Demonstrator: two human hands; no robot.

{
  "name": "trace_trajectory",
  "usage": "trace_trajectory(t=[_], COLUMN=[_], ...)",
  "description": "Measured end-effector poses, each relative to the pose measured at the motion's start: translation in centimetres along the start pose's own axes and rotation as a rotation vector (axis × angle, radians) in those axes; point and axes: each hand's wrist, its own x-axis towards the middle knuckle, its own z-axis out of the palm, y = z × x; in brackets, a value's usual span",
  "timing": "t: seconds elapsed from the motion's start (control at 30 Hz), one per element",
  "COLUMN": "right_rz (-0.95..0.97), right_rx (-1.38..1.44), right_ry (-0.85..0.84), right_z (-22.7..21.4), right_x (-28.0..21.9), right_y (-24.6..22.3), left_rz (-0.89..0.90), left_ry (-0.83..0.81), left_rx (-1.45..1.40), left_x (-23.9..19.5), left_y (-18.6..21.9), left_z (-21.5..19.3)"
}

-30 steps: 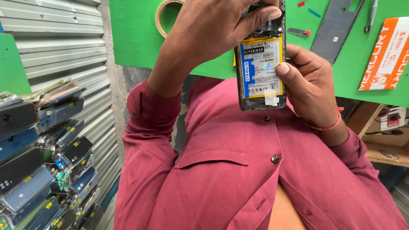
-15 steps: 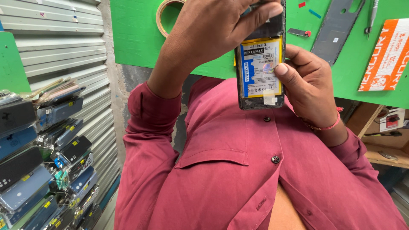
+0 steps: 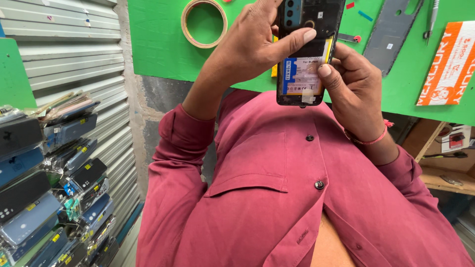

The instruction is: The person uses a screwdriver to remove screws from the back of a disassembled smartphone, then lifts the back cover to expose the battery and internal components. The person continues to unscrew and adjust parts inside the phone while holding it in both hands.

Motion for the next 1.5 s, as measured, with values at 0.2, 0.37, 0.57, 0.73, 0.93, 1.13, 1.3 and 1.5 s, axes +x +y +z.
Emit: trace_trajectory(t=[0.2,0.37,0.57,0.73,0.93,1.13,1.3,1.5], right_rz=[0.018,-0.01,0.019,0.077,-0.078,-0.145,-0.303,-0.313], right_rx=[0.004,-0.094,-0.05,-0.135,-0.569,-0.743,-0.972,-1.537], right_ry=[0.003,0.07,0.091,0.076,0.152,0.215,0.205,0.67], right_z=[-0.1,-1.2,-2.9,-2.7,-2.4,-2.6,-4.6,-17.0], right_x=[0.3,1.6,3.7,4.8,5.3,5.9,5.9,6.3], right_y=[0.5,3.1,7.7,9.5,8.6,7.7,9.7,11.3], left_rz=[-0.027,-0.05,-0.024,-0.049,-0.064,-0.092,-0.134,-0.179], left_ry=[-0.002,0.126,0.071,-0.096,-0.085,-0.057,-0.094,-0.124], left_rx=[0.036,0.324,0.655,0.866,0.937,0.968,1.037,0.983], left_x=[-0.3,-0.9,-4.8,-7.2,-7.8,-7.3,-6.7,-6.0], left_y=[-1.4,-4.3,-7.6,-8.5,-8.8,-9.1,-8.9,-8.3], left_z=[0.6,0.2,0.6,2.5,3.2,4.2,4.7,4.9])
